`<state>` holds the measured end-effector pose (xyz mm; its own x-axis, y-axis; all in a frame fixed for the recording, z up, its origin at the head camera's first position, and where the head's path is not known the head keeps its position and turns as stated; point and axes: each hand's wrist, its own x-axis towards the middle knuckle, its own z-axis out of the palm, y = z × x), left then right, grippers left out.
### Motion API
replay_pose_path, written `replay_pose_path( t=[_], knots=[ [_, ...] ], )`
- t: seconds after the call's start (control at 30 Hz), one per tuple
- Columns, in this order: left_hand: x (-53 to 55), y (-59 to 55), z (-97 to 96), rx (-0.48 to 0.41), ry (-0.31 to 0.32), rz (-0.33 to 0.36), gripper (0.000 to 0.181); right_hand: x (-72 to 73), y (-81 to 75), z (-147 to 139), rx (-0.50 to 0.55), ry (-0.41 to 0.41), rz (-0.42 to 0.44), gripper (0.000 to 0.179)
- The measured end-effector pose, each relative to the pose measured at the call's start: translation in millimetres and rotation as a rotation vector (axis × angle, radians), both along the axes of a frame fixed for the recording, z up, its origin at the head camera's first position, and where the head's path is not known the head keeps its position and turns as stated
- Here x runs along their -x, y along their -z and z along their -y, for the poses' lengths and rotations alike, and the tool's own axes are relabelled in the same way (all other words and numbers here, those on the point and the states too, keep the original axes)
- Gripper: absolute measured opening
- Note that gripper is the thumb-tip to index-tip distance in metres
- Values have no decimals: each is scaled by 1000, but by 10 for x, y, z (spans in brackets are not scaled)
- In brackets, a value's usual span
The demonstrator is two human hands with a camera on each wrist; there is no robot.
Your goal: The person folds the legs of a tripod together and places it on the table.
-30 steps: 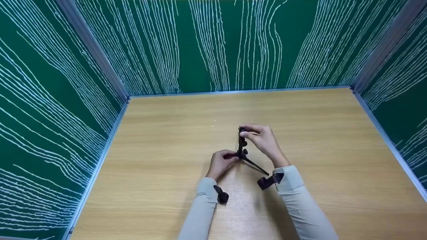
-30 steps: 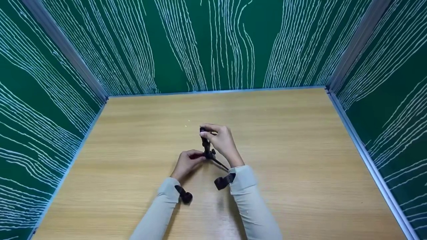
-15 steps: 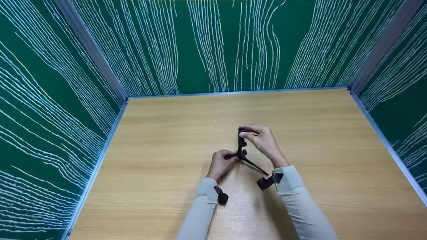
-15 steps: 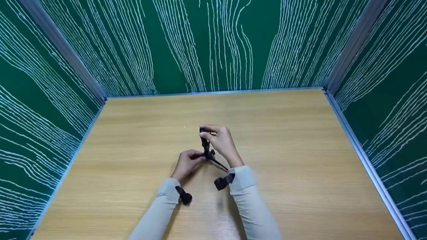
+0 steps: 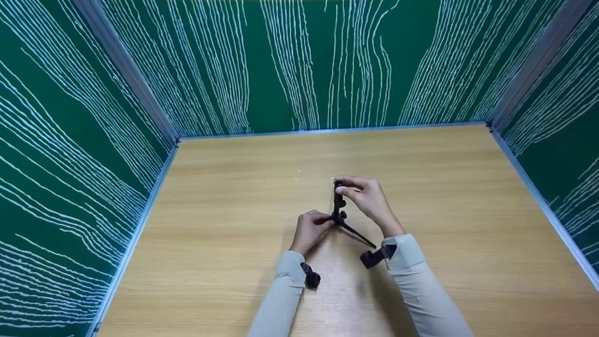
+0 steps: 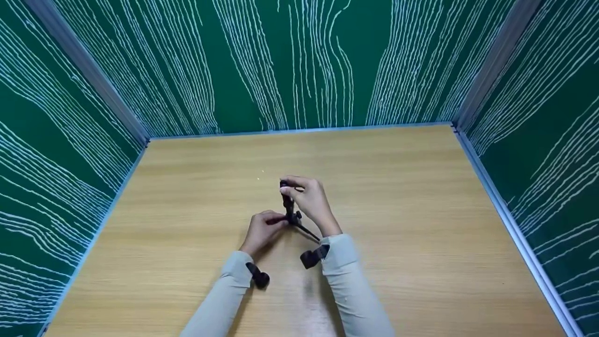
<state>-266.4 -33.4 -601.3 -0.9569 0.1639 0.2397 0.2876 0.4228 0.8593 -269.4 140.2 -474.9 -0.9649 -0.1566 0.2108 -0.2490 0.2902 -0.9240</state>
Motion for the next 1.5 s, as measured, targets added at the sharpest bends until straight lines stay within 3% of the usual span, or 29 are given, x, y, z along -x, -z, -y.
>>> replay_pose_path(
  t=[0.67, 0.97, 1.2, 1.5],
  knots=[
    [-13, 14, -12, -19, 3, -27, 12, -12, 2, -39, 20, -9, 17, 28],
    [-15, 42, 5, -40, 37, -147, 12, -13, -4, -17, 13, -6, 11, 27],
    [-24, 20, -1, -41, 30, -74, 13, -13, 4, -6, 2, -3, 9, 28],
    [-32, 13, 0, -33, 16, -57, 14, -17, 18, -5, 21, -9, 0, 28]
  ],
)
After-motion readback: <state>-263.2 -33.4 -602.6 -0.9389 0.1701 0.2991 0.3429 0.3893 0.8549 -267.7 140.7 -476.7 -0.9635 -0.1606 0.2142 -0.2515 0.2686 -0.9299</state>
